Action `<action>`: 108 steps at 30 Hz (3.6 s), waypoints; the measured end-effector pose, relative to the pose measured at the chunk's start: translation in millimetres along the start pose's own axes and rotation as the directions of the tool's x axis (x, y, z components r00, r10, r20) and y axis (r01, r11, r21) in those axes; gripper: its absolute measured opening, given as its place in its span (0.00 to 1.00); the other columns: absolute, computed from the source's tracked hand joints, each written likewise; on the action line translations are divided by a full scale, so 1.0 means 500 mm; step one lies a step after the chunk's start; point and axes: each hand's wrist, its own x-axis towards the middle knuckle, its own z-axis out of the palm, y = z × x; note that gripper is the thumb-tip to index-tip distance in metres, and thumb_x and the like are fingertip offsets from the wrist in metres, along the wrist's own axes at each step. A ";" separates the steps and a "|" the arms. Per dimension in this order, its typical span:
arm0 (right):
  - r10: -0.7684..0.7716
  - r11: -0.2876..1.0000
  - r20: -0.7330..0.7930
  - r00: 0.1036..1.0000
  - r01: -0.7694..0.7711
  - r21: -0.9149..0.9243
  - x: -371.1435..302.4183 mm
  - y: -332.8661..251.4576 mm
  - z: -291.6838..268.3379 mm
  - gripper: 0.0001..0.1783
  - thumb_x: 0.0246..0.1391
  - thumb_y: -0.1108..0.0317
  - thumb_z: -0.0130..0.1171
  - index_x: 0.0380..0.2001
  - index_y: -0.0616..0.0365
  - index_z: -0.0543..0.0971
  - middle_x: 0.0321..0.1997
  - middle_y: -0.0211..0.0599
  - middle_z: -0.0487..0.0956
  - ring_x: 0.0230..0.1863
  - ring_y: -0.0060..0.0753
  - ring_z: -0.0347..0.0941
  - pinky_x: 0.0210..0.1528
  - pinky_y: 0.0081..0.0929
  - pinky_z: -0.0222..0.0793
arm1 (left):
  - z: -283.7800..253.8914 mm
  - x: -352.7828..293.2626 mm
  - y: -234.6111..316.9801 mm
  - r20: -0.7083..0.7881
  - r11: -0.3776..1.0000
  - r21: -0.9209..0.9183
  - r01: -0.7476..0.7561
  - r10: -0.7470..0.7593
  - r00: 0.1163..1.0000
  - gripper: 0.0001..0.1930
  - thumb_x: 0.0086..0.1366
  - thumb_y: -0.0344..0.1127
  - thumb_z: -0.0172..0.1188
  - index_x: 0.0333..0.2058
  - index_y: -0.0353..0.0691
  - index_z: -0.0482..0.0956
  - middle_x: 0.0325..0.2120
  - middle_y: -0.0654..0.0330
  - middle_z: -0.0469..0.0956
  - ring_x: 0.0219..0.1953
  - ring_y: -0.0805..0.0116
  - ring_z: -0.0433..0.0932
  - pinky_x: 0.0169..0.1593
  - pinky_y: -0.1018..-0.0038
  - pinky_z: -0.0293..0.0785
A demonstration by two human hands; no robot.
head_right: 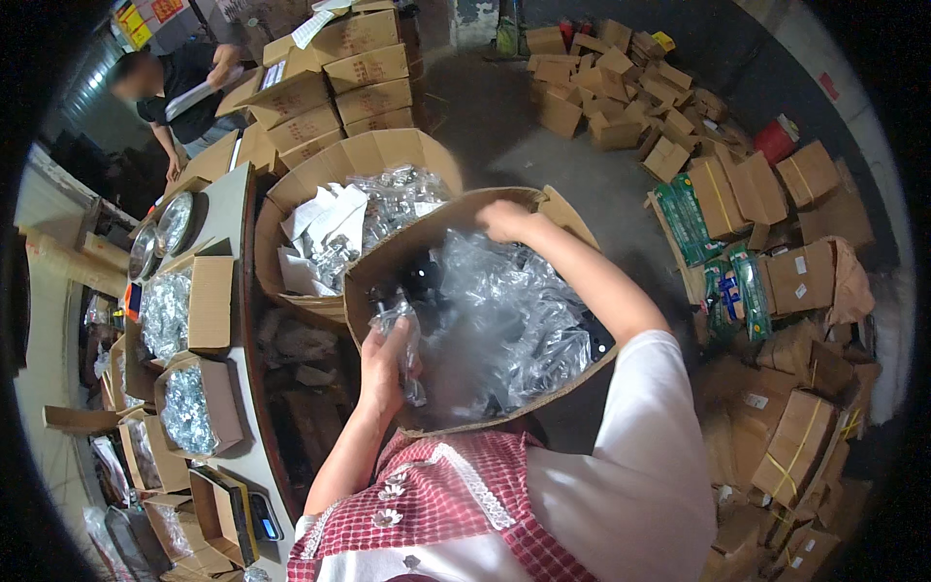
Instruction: The person repeatedly picks small plastic-wrapped items from open boxes, places them on a digital scale, and then transfers them into a larger cardboard box. The process is repeated continuously throughout the clip.
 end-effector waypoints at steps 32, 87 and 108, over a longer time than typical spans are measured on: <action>-0.208 0.935 0.190 0.960 0.137 0.328 0.045 0.033 0.109 0.27 0.53 0.55 0.60 0.50 0.64 0.77 0.51 0.56 0.79 0.54 0.55 0.76 0.54 0.44 0.69 | -0.086 0.008 -0.021 0.220 0.821 -0.510 0.257 -0.164 0.962 0.20 0.53 0.33 0.59 0.46 0.33 0.78 0.35 0.57 0.80 0.35 0.64 0.79 0.41 0.70 0.76; -0.345 0.820 -0.336 0.876 0.456 0.347 -0.266 -0.546 -0.016 0.15 0.62 0.58 0.61 0.41 0.60 0.84 0.35 0.42 0.85 0.37 0.40 0.84 0.39 0.32 0.81 | -0.353 -0.108 0.085 0.346 0.802 -0.482 0.353 -0.196 0.918 0.29 0.45 0.25 0.63 0.51 0.35 0.75 0.40 0.53 0.80 0.40 0.56 0.80 0.48 0.63 0.77; 0.322 0.216 -0.362 0.875 0.304 0.928 -0.194 -0.547 -0.142 0.09 0.61 0.71 0.59 0.42 0.64 0.75 0.52 0.43 0.79 0.53 0.33 0.77 0.57 0.29 0.74 | -0.727 -0.065 0.261 0.115 0.642 -0.764 -0.065 0.235 0.965 0.30 0.45 0.33 0.61 0.51 0.35 0.76 0.49 0.43 0.76 0.56 0.43 0.73 0.62 0.49 0.70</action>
